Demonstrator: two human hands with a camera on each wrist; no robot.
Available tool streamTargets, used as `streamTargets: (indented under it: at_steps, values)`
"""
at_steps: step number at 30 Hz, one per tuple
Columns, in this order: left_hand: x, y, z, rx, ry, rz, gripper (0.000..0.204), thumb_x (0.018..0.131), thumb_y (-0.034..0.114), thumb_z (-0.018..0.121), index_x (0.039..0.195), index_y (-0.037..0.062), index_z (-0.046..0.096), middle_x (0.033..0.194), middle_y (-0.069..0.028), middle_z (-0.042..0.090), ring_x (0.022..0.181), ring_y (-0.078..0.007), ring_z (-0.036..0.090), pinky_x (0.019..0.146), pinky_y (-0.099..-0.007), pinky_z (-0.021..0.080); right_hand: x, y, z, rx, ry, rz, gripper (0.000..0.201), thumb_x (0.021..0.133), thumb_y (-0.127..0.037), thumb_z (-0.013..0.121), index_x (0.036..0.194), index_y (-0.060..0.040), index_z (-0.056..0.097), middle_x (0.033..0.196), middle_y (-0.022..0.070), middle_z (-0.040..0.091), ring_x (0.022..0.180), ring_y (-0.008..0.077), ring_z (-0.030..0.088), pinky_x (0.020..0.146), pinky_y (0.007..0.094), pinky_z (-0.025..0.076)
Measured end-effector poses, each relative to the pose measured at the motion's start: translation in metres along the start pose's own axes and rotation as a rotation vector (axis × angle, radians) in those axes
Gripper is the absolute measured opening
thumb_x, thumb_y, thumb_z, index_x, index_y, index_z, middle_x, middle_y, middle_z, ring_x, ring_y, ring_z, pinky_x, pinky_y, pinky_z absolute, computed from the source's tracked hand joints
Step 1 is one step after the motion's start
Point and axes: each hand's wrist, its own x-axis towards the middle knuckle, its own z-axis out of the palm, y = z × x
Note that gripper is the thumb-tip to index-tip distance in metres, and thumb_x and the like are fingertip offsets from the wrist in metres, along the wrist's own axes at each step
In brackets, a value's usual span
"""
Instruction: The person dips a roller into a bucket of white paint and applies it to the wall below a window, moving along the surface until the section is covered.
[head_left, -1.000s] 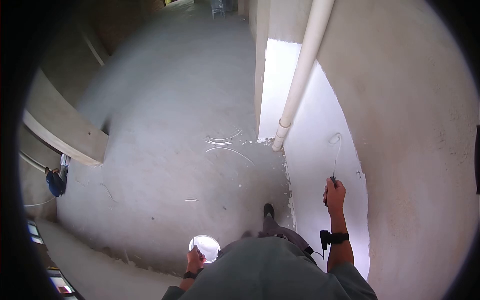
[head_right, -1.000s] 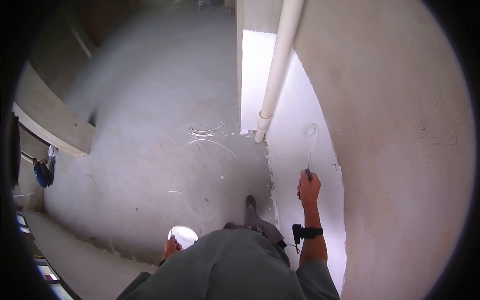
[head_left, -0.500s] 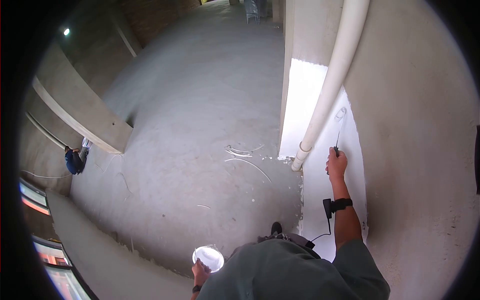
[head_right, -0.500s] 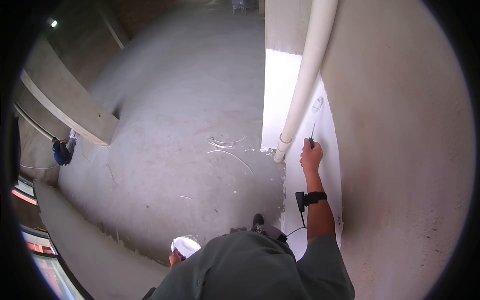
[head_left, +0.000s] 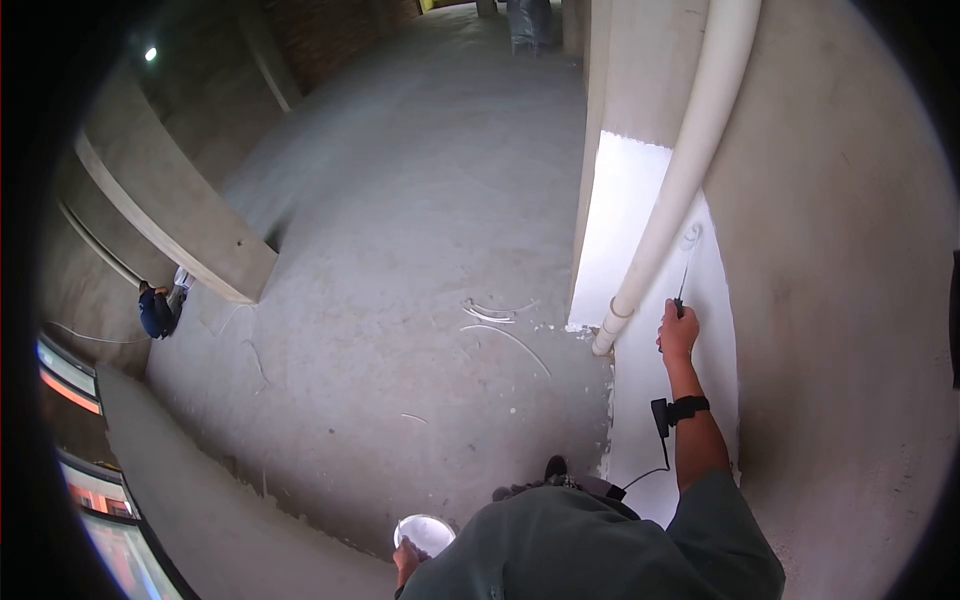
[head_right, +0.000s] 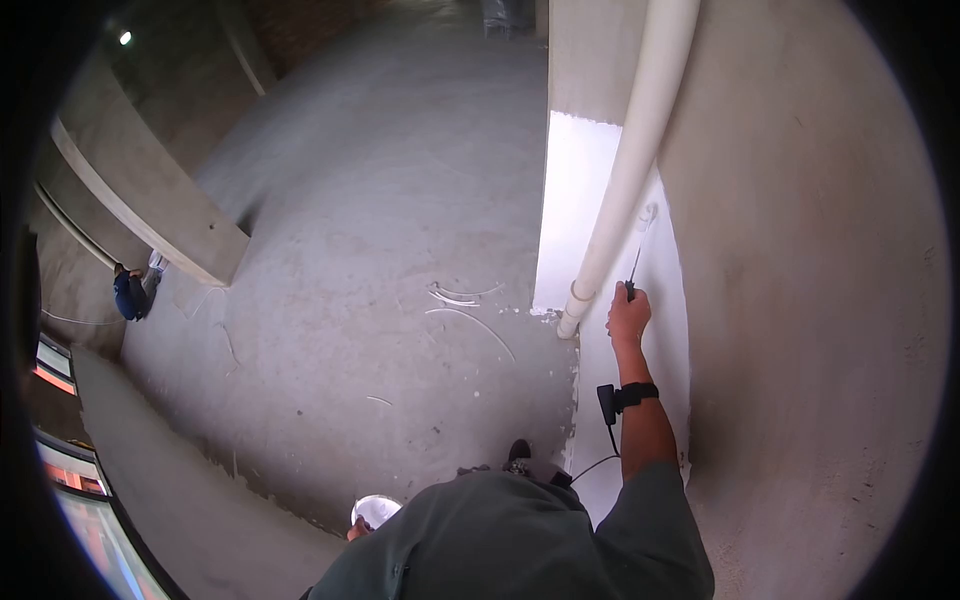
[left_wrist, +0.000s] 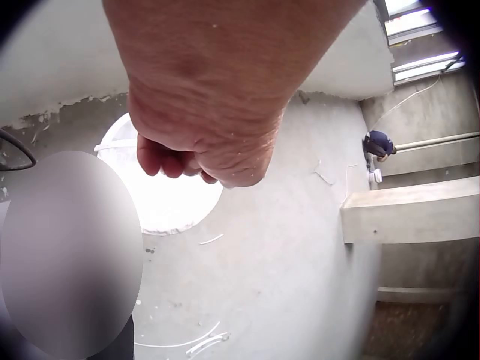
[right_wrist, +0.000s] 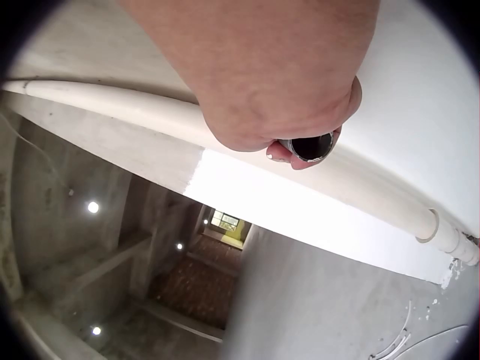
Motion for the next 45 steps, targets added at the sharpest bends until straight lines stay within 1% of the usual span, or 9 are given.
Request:
streamTargets:
  at_steps: [5,6,9,10,14,24,29,30,45]
  values:
    - [0.011,0.006,-0.025,0.057,-0.092,0.065,0.041,0.102,0.035,0.053,0.071,0.0091,0.046,0.055,-0.0045,0.042,0.042,-0.0208,0.046,0.039,-0.0417,0.041,-0.077,0.024,-0.017,-0.136,0.032,-0.021,0.036,0.099,-0.031,0.062,0.085,0.0025,0.061,0.061,0.0103,0.061,0.043,0.0243,0.059,0.039,0.0379,0.048]
    - [0.013,0.008,-0.022,0.045,-0.099,0.039,0.041,0.102,0.035,0.053,0.071,0.0091,0.046,0.054,-0.0042,0.042,0.042,-0.0206,0.046,0.039,-0.0414,0.041,-0.079,0.041,-0.019,-0.220,0.032,-0.069,0.036,0.100,-0.030,0.061,0.088,0.0041,0.064,0.065,0.0147,0.065,0.053,0.0295,0.065,0.052,0.0427,0.054]
    - [0.031,0.021,-0.026,0.006,-0.123,-0.045,0.039,0.103,0.034,0.053,0.072,0.0099,0.046,0.054,-0.0031,0.040,0.042,-0.0197,0.044,0.039,-0.0398,0.039,-0.101,0.060,-0.014,-0.184,0.053,-0.337,0.037,0.103,-0.033,0.055,0.091,0.0016,0.064,0.059,0.0079,0.060,0.040,0.0152,0.054,0.038,0.0333,0.045]
    - [0.036,0.027,-0.026,-0.006,-0.129,-0.082,0.039,0.103,0.034,0.053,0.072,0.0107,0.046,0.054,-0.0026,0.040,0.042,-0.0193,0.043,0.039,-0.0388,0.037,-0.121,0.028,-0.020,-0.241,-0.010,-0.209,0.034,0.101,-0.028,0.059,0.099,0.0048,0.067,0.076,0.0197,0.070,0.071,0.0349,0.071,0.071,0.0461,0.056]
    - [0.058,0.036,-0.033,-0.109,-0.222,-0.220,0.038,0.103,0.034,0.054,0.072,0.0135,0.045,0.054,-0.0008,0.039,0.042,-0.0179,0.041,0.040,-0.0352,0.032,-0.142,-0.002,-0.005,-0.435,0.009,-0.455,0.026,0.099,-0.025,0.061,0.106,-0.0001,0.065,0.089,0.0204,0.072,0.084,0.0416,0.070,0.078,0.0490,0.055]
    - [0.052,0.045,-0.021,-0.181,-0.101,-0.216,0.042,0.101,0.039,0.054,0.068,0.0141,0.043,0.053,-0.0009,0.038,0.043,-0.0190,0.042,0.040,-0.0382,0.032,-0.023,-0.065,0.096,-0.306,0.004,-0.503,0.030,0.099,-0.024,0.063,0.114,0.0012,0.060,0.095,0.0242,0.072,0.088,0.0451,0.069,0.081,0.0510,0.054]
    - [0.033,0.040,-0.009,0.003,-0.032,0.093,0.042,0.101,0.034,0.054,0.066,0.0119,0.044,0.052,-0.0005,0.036,0.039,-0.0171,0.038,0.038,-0.0365,0.034,0.020,-0.098,0.134,-0.320,0.031,-0.548,0.033,0.104,-0.026,0.053,0.124,-0.0003,0.059,0.098,0.0237,0.073,0.091,0.0450,0.069,0.081,0.0525,0.054]
    - [0.020,0.053,-0.001,-0.053,0.001,-0.041,0.042,0.101,0.033,0.054,0.066,0.0118,0.044,0.052,-0.0004,0.036,0.039,-0.0167,0.038,0.038,-0.0359,0.035,0.030,-0.099,0.138,-0.328,0.033,-0.558,0.034,0.105,-0.026,0.051,0.125,-0.0006,0.059,0.099,0.0236,0.073,0.091,0.0449,0.069,0.080,0.0528,0.054]
    - [-0.038,0.090,0.054,0.059,0.069,-0.041,0.043,0.101,0.034,0.055,0.066,0.0129,0.042,0.052,-0.0007,0.035,0.040,-0.0166,0.036,0.039,-0.0343,0.030,0.052,-0.004,0.195,-0.243,0.037,-0.416,0.029,0.104,-0.027,0.056,0.120,-0.0031,0.063,0.092,0.0227,0.072,0.083,0.0454,0.070,0.071,0.0506,0.055]
